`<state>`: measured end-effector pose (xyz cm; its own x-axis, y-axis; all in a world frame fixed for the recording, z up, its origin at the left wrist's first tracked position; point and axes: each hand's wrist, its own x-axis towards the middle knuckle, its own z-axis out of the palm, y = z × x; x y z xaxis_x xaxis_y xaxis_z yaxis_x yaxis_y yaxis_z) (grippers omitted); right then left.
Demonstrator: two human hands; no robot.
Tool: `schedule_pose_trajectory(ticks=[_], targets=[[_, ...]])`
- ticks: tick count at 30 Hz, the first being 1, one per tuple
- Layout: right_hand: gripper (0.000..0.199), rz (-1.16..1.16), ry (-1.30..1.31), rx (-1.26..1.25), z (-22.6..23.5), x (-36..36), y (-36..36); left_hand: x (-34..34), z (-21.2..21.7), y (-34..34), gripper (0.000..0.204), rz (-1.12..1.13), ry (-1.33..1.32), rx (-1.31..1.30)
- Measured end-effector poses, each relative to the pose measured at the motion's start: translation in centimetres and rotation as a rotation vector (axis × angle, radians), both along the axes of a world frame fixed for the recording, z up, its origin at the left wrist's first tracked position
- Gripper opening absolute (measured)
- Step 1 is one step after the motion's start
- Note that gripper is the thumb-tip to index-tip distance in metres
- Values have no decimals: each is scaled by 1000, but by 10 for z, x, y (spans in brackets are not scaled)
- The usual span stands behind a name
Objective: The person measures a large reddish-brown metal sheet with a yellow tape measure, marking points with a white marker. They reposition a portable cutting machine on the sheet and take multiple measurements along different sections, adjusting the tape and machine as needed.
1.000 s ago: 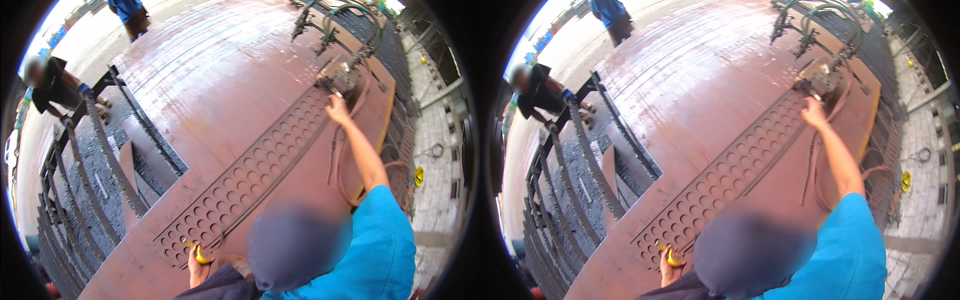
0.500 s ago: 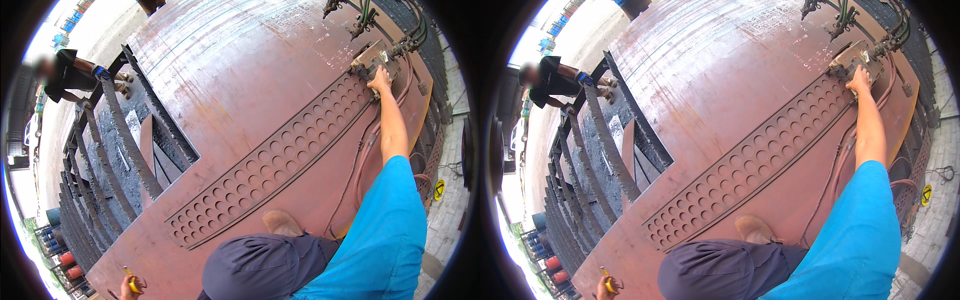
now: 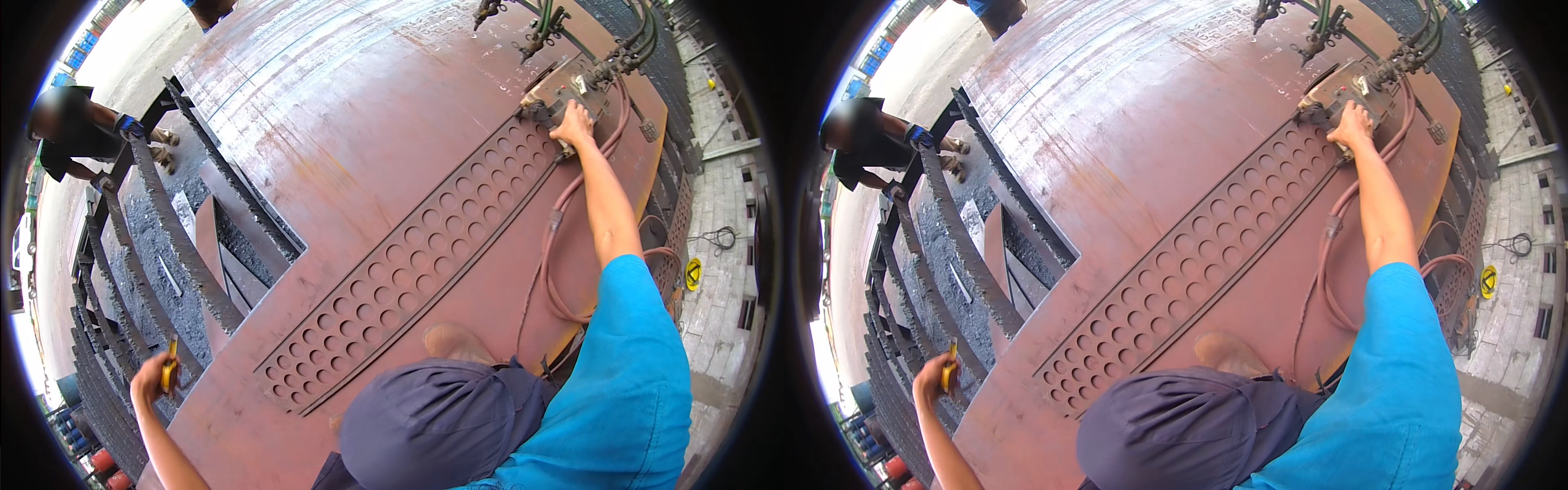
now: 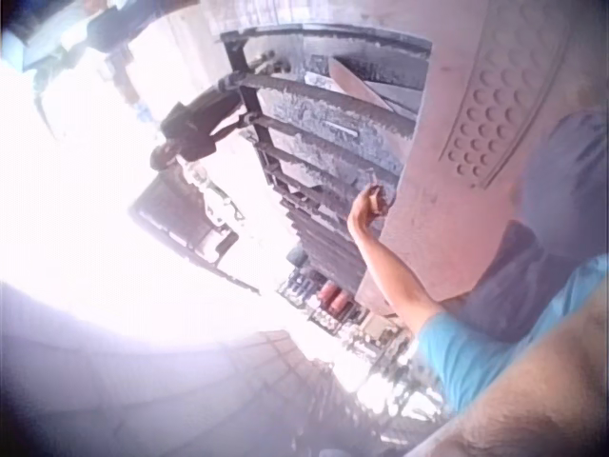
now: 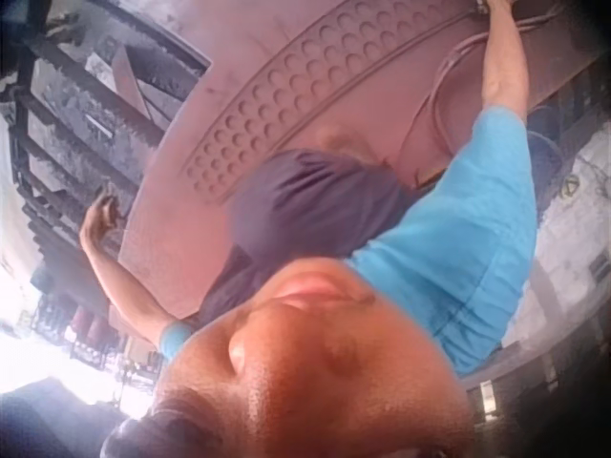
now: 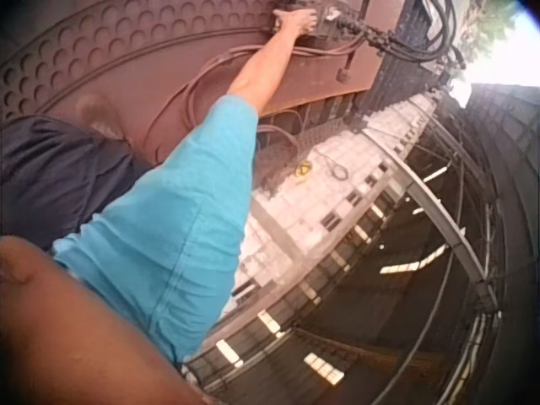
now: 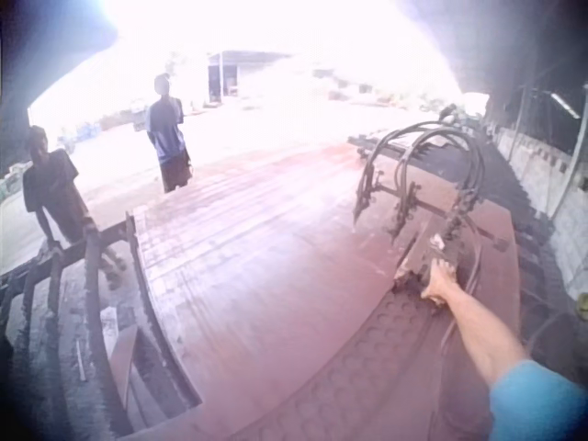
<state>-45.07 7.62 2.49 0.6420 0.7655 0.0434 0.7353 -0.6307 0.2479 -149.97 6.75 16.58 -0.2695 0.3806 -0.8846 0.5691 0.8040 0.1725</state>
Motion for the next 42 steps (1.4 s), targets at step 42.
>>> schedule_pose_trajectory(ticks=[42], targets=[[111, 613, 342, -316, 50, -540, -184, 10, -199, 71, 36, -795, 166, -471]])
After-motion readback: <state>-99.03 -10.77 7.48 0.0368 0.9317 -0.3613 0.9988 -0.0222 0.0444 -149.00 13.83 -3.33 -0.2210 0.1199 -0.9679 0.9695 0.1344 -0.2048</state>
